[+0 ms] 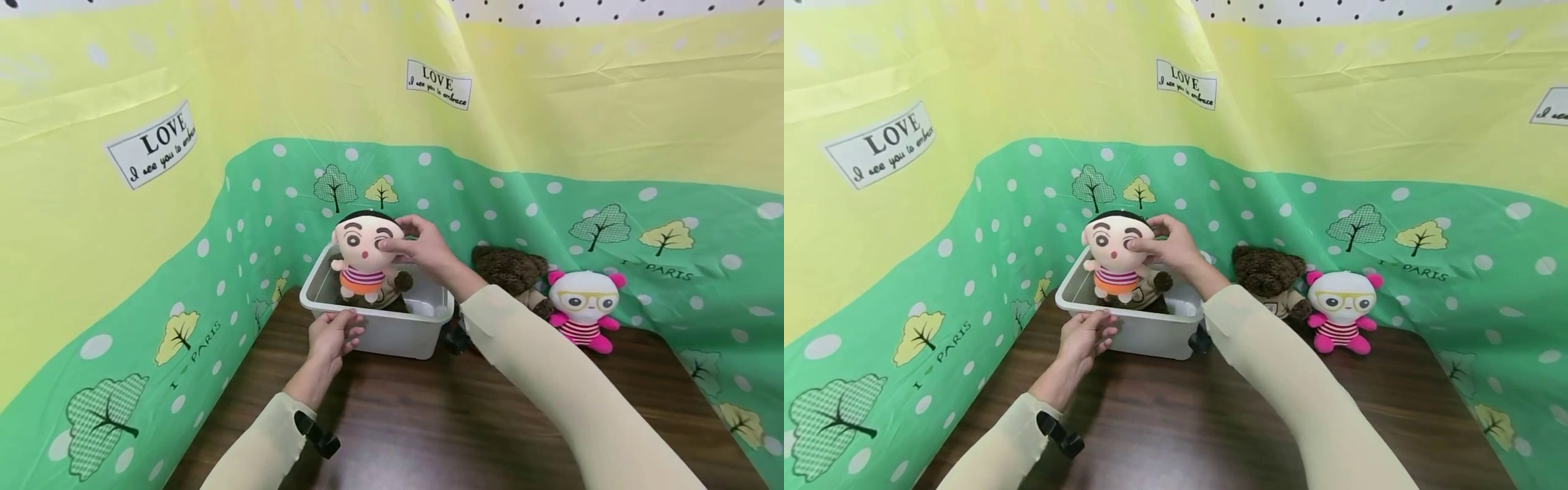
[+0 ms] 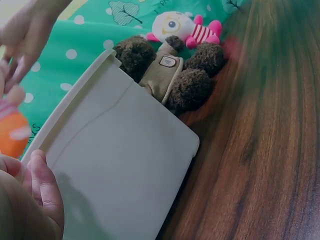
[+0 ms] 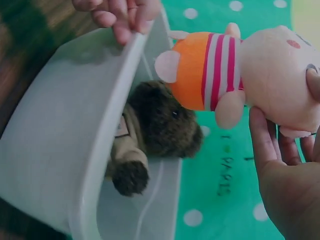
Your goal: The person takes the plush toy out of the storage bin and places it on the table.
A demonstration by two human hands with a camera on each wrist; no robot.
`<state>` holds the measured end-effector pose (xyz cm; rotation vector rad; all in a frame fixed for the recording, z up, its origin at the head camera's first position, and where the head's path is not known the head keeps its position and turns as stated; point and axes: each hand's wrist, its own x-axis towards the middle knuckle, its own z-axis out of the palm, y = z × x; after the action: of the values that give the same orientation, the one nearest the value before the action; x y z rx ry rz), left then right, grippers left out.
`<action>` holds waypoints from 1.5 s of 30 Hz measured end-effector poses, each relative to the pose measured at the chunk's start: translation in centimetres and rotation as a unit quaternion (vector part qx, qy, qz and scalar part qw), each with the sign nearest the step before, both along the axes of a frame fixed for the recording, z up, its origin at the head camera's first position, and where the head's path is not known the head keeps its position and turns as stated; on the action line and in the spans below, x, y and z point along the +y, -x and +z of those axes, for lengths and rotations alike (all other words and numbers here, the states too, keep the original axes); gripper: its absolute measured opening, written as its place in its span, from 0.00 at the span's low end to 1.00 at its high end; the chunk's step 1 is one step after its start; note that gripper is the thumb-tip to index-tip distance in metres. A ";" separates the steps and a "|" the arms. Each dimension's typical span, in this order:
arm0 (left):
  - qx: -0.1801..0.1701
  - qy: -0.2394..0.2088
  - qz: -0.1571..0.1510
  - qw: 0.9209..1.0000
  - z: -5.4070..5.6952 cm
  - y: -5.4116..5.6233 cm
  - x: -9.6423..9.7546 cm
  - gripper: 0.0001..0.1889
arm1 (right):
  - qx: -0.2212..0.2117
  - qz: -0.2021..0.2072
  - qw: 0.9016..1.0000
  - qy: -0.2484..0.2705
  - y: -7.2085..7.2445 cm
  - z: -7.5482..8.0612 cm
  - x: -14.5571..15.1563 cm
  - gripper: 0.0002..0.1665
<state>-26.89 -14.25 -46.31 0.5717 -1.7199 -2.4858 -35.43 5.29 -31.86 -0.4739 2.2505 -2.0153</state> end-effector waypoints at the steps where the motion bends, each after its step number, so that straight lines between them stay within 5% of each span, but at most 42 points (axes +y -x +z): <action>1: 0.000 -0.001 -0.002 1.000 -0.1 0.0 0.1 0.12 | 0.005 -0.004 1.000 -0.001 -0.3 0.3 0.7 0.37; 14: 0.003 -0.001 -0.006 1.000 -0.2 0.1 0.1 0.13 | 0.068 -0.047 0.996 0.045 -4.1 2.9 9.4 0.32; 24: -0.007 0.008 -0.010 1.000 -0.2 -0.1 0.0 0.13 | 0.058 -0.120 0.988 0.083 -7.4 2.9 16.4 0.27; 32: -0.002 0.006 -0.012 1.000 0.1 -0.1 -0.1 0.12 | 0.061 -0.157 0.983 0.073 -9.4 -1.2 20.7 0.26; 45: -0.007 0.010 -0.009 1.000 0.1 -0.3 0.1 0.12 | -0.006 -0.199 0.977 0.076 -10.9 -8.9 23.2 0.24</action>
<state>-26.63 -14.19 -46.16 0.5751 -1.7608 -2.4783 -24.51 28.48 -40.76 -0.0142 2.3421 -2.3754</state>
